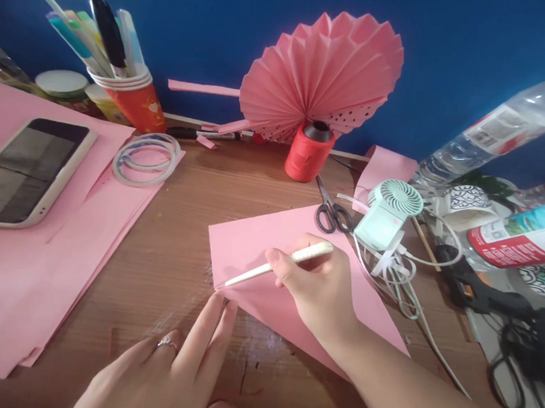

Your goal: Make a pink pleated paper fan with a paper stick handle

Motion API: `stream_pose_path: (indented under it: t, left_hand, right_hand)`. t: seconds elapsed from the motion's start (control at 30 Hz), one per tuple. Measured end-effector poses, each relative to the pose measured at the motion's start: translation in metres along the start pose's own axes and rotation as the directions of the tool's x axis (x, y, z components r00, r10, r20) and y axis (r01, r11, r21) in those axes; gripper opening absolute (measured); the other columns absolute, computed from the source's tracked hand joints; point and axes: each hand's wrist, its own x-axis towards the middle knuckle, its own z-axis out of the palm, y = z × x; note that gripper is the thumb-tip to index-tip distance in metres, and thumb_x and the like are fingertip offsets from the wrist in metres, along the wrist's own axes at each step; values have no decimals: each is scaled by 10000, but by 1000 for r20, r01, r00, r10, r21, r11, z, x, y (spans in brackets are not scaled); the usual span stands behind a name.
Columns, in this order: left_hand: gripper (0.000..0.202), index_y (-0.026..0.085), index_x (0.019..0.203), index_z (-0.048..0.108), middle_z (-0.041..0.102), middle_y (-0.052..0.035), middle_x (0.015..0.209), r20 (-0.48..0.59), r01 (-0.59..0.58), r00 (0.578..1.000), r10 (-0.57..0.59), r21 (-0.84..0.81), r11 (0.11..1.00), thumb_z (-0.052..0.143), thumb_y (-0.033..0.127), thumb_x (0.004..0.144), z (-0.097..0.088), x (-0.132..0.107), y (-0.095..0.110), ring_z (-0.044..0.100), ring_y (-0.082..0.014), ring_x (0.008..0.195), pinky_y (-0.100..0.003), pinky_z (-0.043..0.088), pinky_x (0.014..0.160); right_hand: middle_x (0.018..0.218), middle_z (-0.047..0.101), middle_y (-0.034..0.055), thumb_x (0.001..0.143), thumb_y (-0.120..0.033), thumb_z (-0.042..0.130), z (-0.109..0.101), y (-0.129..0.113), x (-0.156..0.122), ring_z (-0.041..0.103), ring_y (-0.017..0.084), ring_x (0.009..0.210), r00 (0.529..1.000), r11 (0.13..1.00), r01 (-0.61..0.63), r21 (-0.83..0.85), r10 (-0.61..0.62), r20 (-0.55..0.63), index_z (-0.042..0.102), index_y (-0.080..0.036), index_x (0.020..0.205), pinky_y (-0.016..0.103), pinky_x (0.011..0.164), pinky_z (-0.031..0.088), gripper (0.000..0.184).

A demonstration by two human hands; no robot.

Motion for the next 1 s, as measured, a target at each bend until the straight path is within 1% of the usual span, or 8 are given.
stream_pose_path:
  t: [0.17,0.3,0.4,0.47,0.53,0.7,0.9,1.0]
  left_hand:
    - [739,214,1239,490,482,-144,1273,24,4,1000,-4,-10,1000,552,639,638,2,2,1,615,-168,564,-275,493,437]
    - [763,200,1259,464,536,-123,1215,11,-11,1000,11,-27,1000,544,641,642,3,5,-2,621,-191,665,-298,517,537]
    - [662,146,1198,528,557,-101,1189,-104,-93,991,88,-46,995,482,602,721,5,6,-6,595,-209,836,-302,507,679]
    - [594,115,1144,568,546,-90,1206,-216,-171,964,154,-59,984,445,559,769,8,6,-7,525,-216,1009,-284,458,811]
    - [590,92,1145,559,522,-96,1236,-270,-201,947,175,-72,977,444,540,779,12,5,-8,441,-224,1126,-283,388,908]
    - [641,95,1234,464,509,-113,1248,-246,-234,947,207,-88,968,425,550,784,16,5,-9,413,-252,1163,-333,351,933]
    - [665,110,1215,492,518,-109,1238,-182,-198,967,177,-103,975,465,580,745,10,6,-7,451,-283,1122,-361,382,893]
    - [672,113,1219,491,510,-110,1244,-184,-167,972,149,-84,982,487,577,734,9,6,-4,432,-284,1138,-365,373,901]
  right_hand:
    - [413,532,-19,720,-317,657,-1,0,0,467,84,381,1000,1000,-1,11,1,6,544,-170,533,198,342,299,264]
    - [423,534,-20,716,-325,659,-1,-1,-1,452,81,371,1000,1000,-10,2,10,5,545,-167,553,201,342,306,254]
    - [419,518,-29,712,-332,661,1,-5,-2,431,77,356,1000,1000,-20,-9,20,4,542,-167,570,204,341,310,248]
    - [422,515,-31,713,-332,659,3,-9,-2,433,80,359,1000,1000,-17,-16,17,5,540,-167,581,207,344,316,243]
    - [430,518,-30,715,-325,657,4,-11,-2,446,85,371,1000,1000,-14,-22,14,7,538,-168,586,208,350,326,235]
    - [424,514,-34,721,-279,652,5,-7,-1,456,86,371,1000,999,-17,26,17,1,516,-173,569,207,356,335,230]
    - [441,532,-32,710,-237,658,1,1,-1,494,95,387,1000,997,-18,77,17,17,530,-170,585,200,358,351,191]
    - [430,524,-33,699,-252,667,0,2,0,496,96,383,1000,997,-11,71,10,8,527,-170,569,202,353,356,208]
